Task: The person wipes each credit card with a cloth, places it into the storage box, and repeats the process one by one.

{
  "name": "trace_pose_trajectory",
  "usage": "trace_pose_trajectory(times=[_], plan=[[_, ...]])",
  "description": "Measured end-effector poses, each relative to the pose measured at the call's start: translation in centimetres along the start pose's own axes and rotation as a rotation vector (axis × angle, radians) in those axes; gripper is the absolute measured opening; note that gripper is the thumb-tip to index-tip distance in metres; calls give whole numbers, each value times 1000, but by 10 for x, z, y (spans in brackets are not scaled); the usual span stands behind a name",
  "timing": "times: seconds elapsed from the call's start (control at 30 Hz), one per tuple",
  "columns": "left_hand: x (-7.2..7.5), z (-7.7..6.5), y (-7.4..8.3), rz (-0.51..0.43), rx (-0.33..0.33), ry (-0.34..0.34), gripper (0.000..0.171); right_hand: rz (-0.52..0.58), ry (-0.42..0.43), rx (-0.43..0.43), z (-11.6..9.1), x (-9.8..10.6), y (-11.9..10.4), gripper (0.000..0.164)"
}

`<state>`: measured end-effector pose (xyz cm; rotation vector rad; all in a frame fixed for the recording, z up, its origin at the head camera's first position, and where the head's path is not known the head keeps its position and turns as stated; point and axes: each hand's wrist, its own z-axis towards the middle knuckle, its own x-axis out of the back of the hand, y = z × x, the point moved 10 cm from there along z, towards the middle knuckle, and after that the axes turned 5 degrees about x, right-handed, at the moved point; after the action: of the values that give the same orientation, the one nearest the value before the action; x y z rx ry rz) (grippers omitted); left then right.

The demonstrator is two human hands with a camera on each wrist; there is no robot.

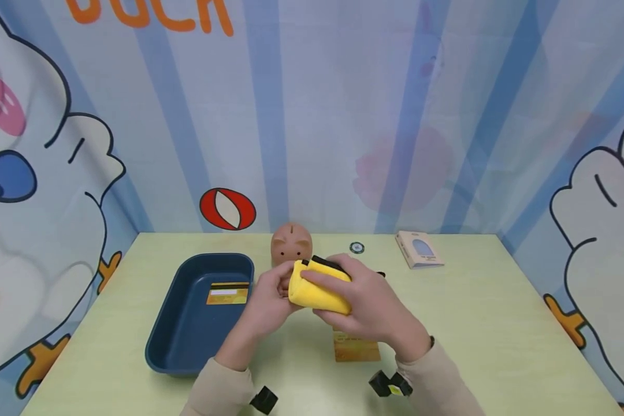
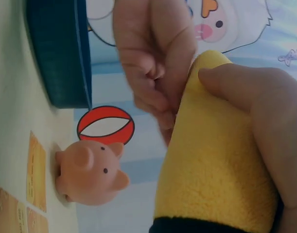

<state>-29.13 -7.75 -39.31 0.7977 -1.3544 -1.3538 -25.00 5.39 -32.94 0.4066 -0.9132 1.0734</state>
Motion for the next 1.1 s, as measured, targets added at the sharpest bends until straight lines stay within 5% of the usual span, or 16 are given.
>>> trace_pose_trajectory(times=[0.43,1.1], plan=[[-5,-4,-1,-219,62,-53,63,-254,18,-11,3,-17,-2,72],[10,-3,9,-291,6,1,53,-231,13,-40,-5,0,18,73]])
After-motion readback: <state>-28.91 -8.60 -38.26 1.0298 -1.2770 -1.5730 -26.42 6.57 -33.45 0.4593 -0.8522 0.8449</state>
